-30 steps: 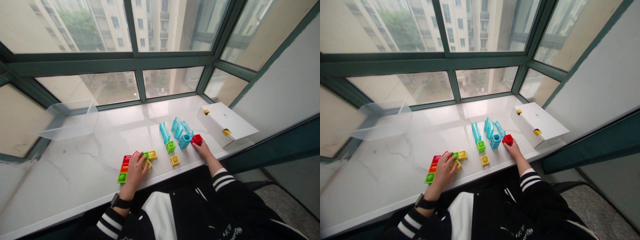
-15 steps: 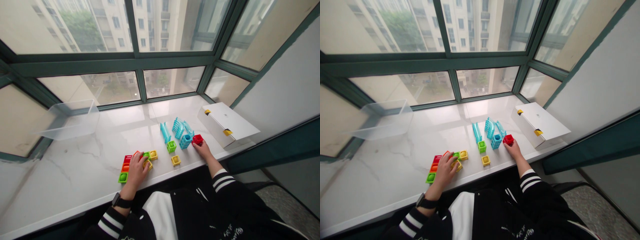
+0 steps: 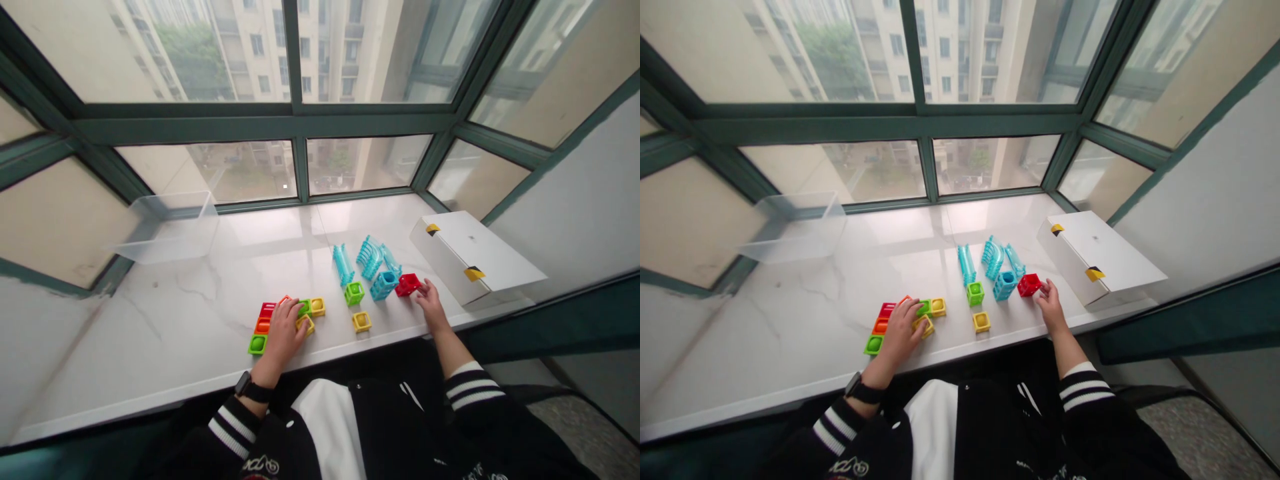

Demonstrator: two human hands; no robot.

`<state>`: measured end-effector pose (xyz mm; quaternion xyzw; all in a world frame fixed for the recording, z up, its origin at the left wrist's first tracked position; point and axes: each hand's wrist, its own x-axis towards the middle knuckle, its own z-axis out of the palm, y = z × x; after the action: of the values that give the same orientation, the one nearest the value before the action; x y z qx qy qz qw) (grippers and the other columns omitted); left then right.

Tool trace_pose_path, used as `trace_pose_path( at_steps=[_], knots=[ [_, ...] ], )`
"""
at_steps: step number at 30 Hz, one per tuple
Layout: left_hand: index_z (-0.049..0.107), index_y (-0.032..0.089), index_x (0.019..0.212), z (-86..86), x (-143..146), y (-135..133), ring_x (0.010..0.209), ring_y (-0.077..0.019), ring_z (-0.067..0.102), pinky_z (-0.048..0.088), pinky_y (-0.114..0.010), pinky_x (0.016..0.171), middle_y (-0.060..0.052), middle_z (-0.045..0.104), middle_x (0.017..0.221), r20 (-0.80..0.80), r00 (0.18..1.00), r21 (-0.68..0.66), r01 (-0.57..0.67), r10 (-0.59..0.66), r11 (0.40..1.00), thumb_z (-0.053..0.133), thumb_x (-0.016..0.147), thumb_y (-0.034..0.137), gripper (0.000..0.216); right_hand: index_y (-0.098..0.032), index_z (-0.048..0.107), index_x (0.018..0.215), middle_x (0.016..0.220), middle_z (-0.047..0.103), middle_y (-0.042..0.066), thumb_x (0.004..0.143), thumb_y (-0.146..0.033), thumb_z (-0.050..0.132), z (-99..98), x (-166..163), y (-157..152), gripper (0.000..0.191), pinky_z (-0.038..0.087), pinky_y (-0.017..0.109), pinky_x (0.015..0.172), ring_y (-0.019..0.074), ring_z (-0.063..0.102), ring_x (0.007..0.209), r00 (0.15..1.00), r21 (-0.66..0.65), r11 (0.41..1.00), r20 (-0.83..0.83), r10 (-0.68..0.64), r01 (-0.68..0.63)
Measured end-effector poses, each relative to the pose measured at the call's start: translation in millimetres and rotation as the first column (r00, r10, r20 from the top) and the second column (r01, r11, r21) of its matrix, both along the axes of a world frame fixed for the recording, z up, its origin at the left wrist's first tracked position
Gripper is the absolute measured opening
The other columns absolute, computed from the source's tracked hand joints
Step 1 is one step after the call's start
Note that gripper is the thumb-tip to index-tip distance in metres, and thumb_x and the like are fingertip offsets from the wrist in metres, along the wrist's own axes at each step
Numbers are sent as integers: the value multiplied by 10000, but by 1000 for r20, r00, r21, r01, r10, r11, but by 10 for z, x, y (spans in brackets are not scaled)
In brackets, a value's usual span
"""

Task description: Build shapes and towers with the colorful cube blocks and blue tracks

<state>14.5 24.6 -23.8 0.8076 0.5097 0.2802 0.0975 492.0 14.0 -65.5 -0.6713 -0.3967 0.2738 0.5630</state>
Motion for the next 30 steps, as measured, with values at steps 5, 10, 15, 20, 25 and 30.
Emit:
trace_pose_path(
  at_steps=[5,10,15,20,25,30],
  knots=[
    [559,226,1382,17,23,-11,1356,-346,550,422,-605,1189,-133,636,1405,14,1000,-8,-14,15,1000,621,953,300,440,-220,498,1347,1203,632,67,798,-393,641,529,-207,-166,593,445,518,1116,257,617,1192,951,303,904,-19,-310,301],
    [538,220,1404,26,31,-17,1337,-335,563,427,-596,1185,-137,642,1383,50,998,-16,-27,27,1000,591,971,311,445,-213,614,1184,949,640,15,884,-352,630,1292,-822,-218,331,549,432,912,201,644,871,963,545,820,76,-258,177],
    [565,226,1382,25,27,-6,1326,-323,572,438,-586,1177,-133,651,1369,105,994,-38,-28,32,999,532,995,276,392,-233,699,1048,879,673,35,984,-323,589,1625,-1564,-246,156,573,393,796,214,664,817,934,429,853,318,163,-295],
    [607,235,1316,15,19,12,1279,-293,605,481,-564,1139,-115,676,1323,200,978,-55,-42,53,998,441,1021,213,340,-244,708,1187,1063,726,58,984,-248,611,1400,-2189,-151,225,580,322,801,187,691,882,517,-29,598,471,715,-801],
    [632,221,1255,15,11,10,1267,-270,614,489,-533,1144,-108,690,1298,230,972,-44,-41,50,998,436,1026,198,302,-242,707,1227,1234,677,92,916,-199,729,957,-2609,-112,315,555,400,1013,245,681,1116,345,-259,521,506,791,-813],
    [663,222,1170,18,7,10,1274,-273,611,469,-549,1166,-99,699,1288,214,976,-28,-29,34,999,455,1003,164,272,-213,702,1229,1260,639,114,873,-173,762,781,-2801,-111,363,553,421,1020,270,661,1133,332,-375,545,500,800,-750]
  ],
)
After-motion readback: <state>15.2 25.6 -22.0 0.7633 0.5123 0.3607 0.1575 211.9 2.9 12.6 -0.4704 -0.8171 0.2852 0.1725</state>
